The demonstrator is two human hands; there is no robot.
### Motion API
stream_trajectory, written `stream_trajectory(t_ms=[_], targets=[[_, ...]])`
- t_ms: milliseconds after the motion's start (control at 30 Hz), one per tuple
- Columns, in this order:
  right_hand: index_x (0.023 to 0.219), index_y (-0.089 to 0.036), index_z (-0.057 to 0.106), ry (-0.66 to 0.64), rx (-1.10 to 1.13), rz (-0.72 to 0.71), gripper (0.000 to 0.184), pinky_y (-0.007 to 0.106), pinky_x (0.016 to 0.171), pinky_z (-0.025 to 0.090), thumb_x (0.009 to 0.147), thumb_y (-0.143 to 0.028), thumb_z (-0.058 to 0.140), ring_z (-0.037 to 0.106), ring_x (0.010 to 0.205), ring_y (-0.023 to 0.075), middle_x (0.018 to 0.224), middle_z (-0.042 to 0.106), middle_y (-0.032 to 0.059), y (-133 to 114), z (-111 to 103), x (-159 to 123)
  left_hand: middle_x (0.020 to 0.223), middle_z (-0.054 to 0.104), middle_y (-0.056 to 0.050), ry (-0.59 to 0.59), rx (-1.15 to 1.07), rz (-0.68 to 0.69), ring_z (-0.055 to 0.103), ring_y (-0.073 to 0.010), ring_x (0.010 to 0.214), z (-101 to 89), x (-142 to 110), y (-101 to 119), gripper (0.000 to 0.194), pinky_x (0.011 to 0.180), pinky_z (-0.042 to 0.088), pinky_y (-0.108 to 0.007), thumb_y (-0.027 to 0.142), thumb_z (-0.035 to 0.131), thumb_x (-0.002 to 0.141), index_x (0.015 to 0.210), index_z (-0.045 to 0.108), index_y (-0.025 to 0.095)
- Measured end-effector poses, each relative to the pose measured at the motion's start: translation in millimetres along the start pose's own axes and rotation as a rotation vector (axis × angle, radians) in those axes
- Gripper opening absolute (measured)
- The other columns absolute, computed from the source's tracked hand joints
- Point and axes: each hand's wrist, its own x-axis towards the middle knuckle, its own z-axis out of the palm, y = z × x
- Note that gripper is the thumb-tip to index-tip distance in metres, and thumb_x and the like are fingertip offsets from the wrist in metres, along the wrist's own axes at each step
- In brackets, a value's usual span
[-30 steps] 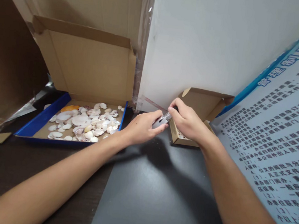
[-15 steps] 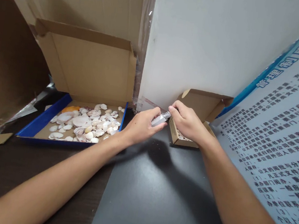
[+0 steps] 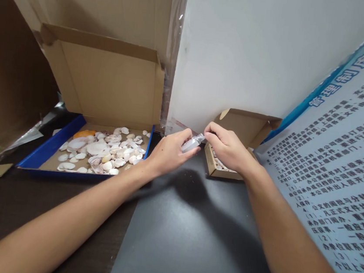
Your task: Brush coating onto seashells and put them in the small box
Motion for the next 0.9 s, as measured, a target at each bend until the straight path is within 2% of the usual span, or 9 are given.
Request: stream_trajectory(t_ms=[200,500,700,900], targets=[[0.082,-0.020,0.053,0.029,-0.022,-0.054,0.027,0.025,0.058,0.030,0.098,-0.039,0.043,0.044,0.056,0.0120,0.061,0.047,-0.0043,-3.2,-2.2,-0.7,0.067,0.049,0.006,0.018,0.007,-0.001,0.041,-0.0107,0.057,-1.8,0.4,-2.0,0.029,0.057,0.030,-0.024,0.040,0.059,0.087,0.077,0.039,0.022],[0.087,-0.020,0.055,0.090,-0.465,-0.080,0.034,0.028,0.056,0.023,0.099,-0.048,0.040,0.047,0.054,0.0182,0.058,0.051,0.0007,-8.4,3.9,-0.6,0.066,0.046,0.006,-0.007,0.025,-0.015,0.038,-0.0110,0.057,-4.6,1.4,-1.7,0.033,0.055,0.027,-0.025,0.044,0.056,0.088,0.074,0.036,0.022],[0.089,-0.018,0.052,0.039,-0.619,0.009,0.035,0.031,0.053,0.016,0.102,-0.046,0.035,0.054,0.057,0.0221,0.064,0.058,0.0062,-23.9,4.4,-4.8,0.064,0.043,0.007,-0.003,0.018,0.012,0.039,-0.0102,0.057,-5.2,1.3,-0.7,0.034,0.055,0.027,-0.024,0.044,0.056,0.088,0.073,0.036,0.021],[0.087,-0.018,0.051,-0.007,-0.631,0.076,0.036,0.031,0.052,0.016,0.102,-0.047,0.034,0.055,0.059,0.0226,0.066,0.060,0.0076,-31.9,1.2,-7.9,0.067,0.049,0.006,-0.051,0.053,0.010,0.042,-0.0114,0.058,-6.2,1.8,-0.2,0.032,0.056,0.027,-0.025,0.047,0.055,0.089,0.076,0.041,0.022]])
